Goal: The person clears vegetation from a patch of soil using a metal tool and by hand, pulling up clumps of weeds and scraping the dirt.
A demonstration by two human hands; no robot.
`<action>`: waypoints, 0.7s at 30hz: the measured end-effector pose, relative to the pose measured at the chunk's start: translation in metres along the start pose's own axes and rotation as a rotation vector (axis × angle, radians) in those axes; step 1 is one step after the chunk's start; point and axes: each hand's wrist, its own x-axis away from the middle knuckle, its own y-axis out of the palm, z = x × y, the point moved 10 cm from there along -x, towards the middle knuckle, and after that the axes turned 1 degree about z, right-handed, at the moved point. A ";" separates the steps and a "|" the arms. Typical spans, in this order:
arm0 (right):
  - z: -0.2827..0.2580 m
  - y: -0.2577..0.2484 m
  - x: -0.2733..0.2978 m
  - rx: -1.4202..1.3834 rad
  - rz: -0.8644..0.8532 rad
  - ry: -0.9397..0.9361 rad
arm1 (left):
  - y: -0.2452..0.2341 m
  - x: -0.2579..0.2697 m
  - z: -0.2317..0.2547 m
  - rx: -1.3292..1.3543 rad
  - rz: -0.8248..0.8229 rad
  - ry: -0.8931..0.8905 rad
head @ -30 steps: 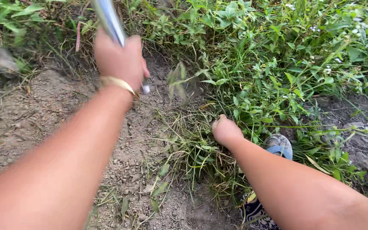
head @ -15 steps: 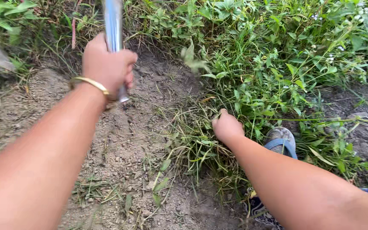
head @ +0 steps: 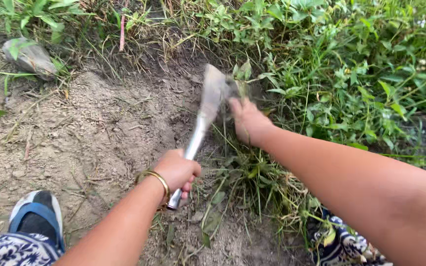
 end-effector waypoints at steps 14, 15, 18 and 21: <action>0.066 0.056 -0.009 0.221 -0.510 0.265 | -0.031 0.011 0.074 0.199 0.161 0.172; 0.068 0.057 -0.011 0.207 -0.552 0.265 | -0.027 0.011 0.073 0.167 0.145 0.171; 0.088 0.069 -0.007 0.130 -0.666 0.290 | -0.026 0.013 0.070 0.092 0.128 0.161; 0.105 0.084 0.009 0.057 -0.604 0.236 | -0.025 0.012 0.071 0.037 0.120 0.140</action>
